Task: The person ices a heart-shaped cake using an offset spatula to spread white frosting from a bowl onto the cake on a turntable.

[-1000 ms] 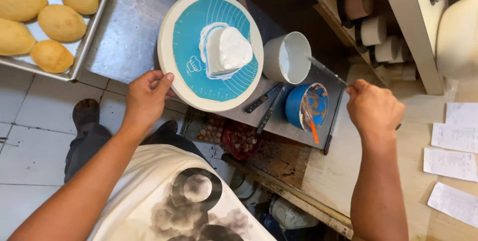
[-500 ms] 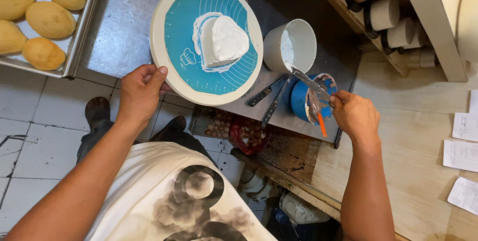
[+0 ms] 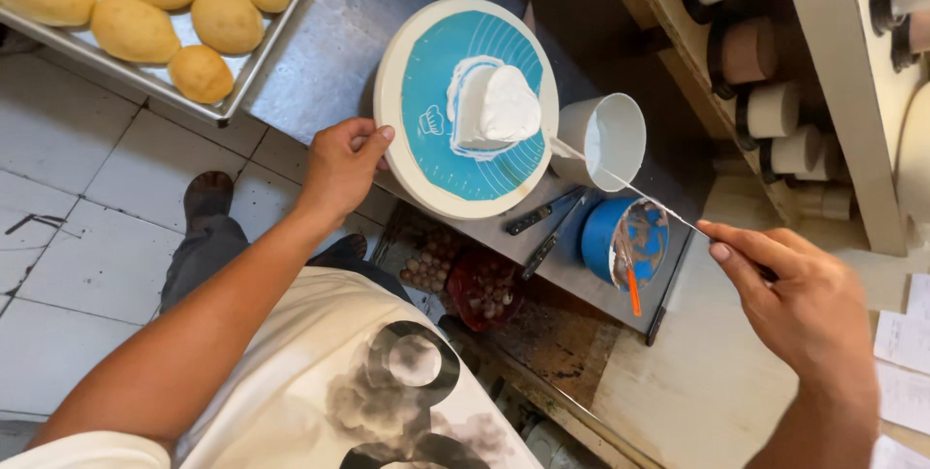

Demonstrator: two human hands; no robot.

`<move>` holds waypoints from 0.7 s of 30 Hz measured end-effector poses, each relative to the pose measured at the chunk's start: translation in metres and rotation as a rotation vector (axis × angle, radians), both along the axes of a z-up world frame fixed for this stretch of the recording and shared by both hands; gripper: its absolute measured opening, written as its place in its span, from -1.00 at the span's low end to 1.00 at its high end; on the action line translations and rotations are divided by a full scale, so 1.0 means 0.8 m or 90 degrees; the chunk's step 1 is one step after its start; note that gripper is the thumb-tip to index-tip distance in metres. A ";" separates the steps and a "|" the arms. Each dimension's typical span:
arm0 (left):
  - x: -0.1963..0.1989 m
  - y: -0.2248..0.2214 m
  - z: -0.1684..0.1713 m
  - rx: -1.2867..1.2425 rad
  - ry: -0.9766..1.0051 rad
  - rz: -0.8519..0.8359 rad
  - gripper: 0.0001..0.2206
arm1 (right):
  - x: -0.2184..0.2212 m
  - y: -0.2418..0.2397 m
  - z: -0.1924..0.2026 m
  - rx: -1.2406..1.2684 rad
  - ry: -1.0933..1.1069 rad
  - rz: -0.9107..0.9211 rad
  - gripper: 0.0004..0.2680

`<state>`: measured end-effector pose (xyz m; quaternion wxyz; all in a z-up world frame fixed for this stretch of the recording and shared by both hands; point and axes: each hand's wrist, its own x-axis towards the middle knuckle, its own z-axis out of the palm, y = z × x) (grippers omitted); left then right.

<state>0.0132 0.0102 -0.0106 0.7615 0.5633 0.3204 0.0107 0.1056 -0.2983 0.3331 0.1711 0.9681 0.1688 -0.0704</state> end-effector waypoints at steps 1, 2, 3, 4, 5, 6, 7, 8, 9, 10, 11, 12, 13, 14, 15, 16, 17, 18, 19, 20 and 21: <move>0.001 0.002 0.002 -0.002 0.002 0.007 -0.81 | -0.003 0.011 0.008 -0.002 0.002 0.007 -0.84; 0.001 0.003 0.004 -0.003 0.006 0.008 -0.81 | -0.006 0.023 0.015 -0.080 -0.094 0.200 -0.84; 0.002 0.004 0.006 -0.005 0.010 0.008 -0.80 | -0.010 0.033 0.023 -0.156 -0.192 0.395 -0.84; 0.002 0.003 0.003 -0.008 0.012 0.014 -0.80 | -0.012 0.056 0.025 -0.157 -0.189 0.402 -0.84; 0.003 0.002 0.000 -0.013 0.004 0.018 -0.80 | -0.014 0.079 0.027 -0.205 -0.226 0.471 -0.91; 0.005 0.001 -0.004 -0.019 -0.005 0.022 -0.80 | -0.017 0.102 0.028 -0.253 -0.264 0.541 -0.98; 0.004 0.002 -0.004 -0.022 -0.003 0.026 -0.80 | -0.013 0.113 0.025 -0.254 -0.262 0.545 -0.98; 0.003 0.002 -0.004 -0.029 -0.013 0.024 -0.80 | -0.009 0.125 0.021 -0.281 -0.275 0.592 -0.99; 0.004 0.001 -0.004 -0.036 -0.023 0.022 -0.80 | -0.004 0.136 0.018 -0.308 -0.289 0.638 -0.96; 0.004 0.001 -0.004 -0.039 -0.022 0.025 -0.80 | -0.003 0.143 0.014 -0.311 -0.287 0.642 -0.96; 0.004 0.001 -0.004 -0.029 -0.010 0.021 -0.79 | -0.001 0.150 0.010 -0.330 -0.300 0.655 -0.97; 0.003 0.001 -0.004 -0.019 0.001 0.017 -0.79 | 0.001 0.157 0.006 -0.348 -0.313 0.668 -0.97; 0.002 0.002 -0.003 -0.022 0.003 0.020 -0.79 | 0.002 0.161 0.003 -0.350 -0.311 0.673 -0.97; 0.001 0.004 -0.001 -0.018 -0.001 0.005 -0.78 | 0.004 0.165 0.000 -0.355 -0.317 0.684 -0.95; 0.000 0.006 0.001 -0.013 -0.006 -0.010 -0.77 | 0.005 0.168 -0.003 -0.359 -0.324 0.694 -0.94; 0.000 0.006 -0.001 -0.015 -0.004 -0.007 -0.77 | 0.008 0.171 -0.006 -0.360 -0.322 0.698 -0.94; 0.001 0.005 -0.003 -0.007 -0.010 -0.007 -0.77 | 0.009 0.174 -0.008 -0.359 -0.315 0.700 -0.94; 0.001 0.004 -0.005 0.002 -0.016 -0.008 -0.77 | 0.011 0.176 -0.011 -0.359 -0.307 0.702 -0.93; 0.001 0.004 -0.005 0.000 -0.015 -0.006 -0.77 | 0.013 0.177 -0.013 -0.359 -0.306 0.704 -0.93; 0.001 0.004 -0.004 -0.002 -0.009 -0.006 -0.77 | 0.015 0.179 -0.015 -0.357 -0.299 0.705 -0.90; 0.001 0.004 -0.003 -0.004 -0.004 -0.006 -0.78 | 0.017 0.179 -0.017 -0.355 -0.292 0.705 -0.87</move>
